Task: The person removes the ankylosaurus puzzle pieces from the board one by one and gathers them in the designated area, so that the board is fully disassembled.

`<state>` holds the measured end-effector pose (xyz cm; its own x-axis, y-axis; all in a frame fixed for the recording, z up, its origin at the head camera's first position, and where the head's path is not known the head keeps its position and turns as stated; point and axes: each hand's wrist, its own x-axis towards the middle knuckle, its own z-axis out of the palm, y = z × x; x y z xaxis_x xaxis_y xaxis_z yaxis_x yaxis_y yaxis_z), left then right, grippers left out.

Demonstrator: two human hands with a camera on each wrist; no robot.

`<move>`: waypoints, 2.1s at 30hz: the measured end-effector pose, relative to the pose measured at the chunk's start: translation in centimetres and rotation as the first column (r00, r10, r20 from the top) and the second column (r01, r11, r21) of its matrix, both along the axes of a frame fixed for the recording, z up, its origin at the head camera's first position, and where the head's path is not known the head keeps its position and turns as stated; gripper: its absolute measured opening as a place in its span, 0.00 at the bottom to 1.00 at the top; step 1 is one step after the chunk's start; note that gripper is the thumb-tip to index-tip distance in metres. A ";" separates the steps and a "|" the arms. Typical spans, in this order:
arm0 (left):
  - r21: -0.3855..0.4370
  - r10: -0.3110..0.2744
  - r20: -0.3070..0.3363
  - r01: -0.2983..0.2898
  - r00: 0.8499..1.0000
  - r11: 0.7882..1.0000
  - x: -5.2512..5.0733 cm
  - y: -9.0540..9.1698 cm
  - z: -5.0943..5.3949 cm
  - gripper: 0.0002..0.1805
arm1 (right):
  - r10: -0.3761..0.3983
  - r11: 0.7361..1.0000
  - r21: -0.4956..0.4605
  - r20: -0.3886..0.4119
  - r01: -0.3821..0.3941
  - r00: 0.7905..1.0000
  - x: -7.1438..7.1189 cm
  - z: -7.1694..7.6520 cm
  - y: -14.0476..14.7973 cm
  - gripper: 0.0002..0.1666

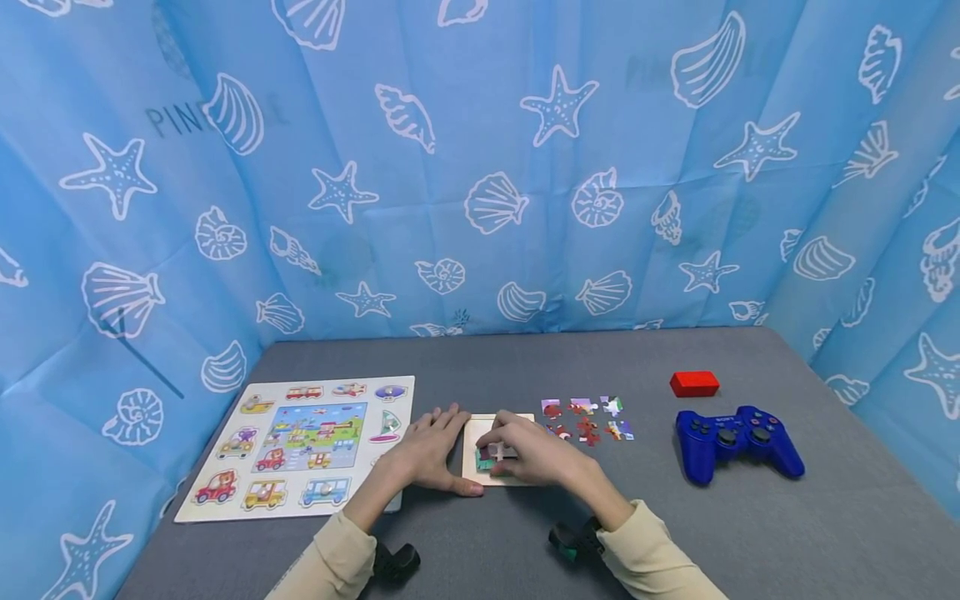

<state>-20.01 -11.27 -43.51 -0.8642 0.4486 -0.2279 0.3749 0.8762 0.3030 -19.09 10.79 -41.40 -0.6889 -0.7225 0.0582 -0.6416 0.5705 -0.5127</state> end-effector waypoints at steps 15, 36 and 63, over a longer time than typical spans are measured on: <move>-0.010 0.016 0.012 -0.016 1.000 1.000 0.1 -0.1 -0.1 0.64 | -0.053 0.998 0.020 -0.027 0.054 0.998 0.6 0.8 5.3 0.15; -0.004 0.009 0.018 -0.009 1.000 1.000 0.1 -0.1 -0.3 0.64 | -0.133 0.985 0.110 -0.028 0.135 0.991 1.2 -0.1 8.2 0.20; 0.003 0.011 0.021 -0.011 1.000 1.000 0.0 0.0 -0.1 0.64 | -0.153 0.983 0.104 0.001 0.152 0.988 1.3 -0.1 8.0 0.18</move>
<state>-19.98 -11.27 -43.62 -0.8641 0.4400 -0.2442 0.3591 0.8791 0.3135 -17.78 18.78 -41.50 -0.7917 -0.6106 -0.0174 -0.5387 0.7114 -0.4514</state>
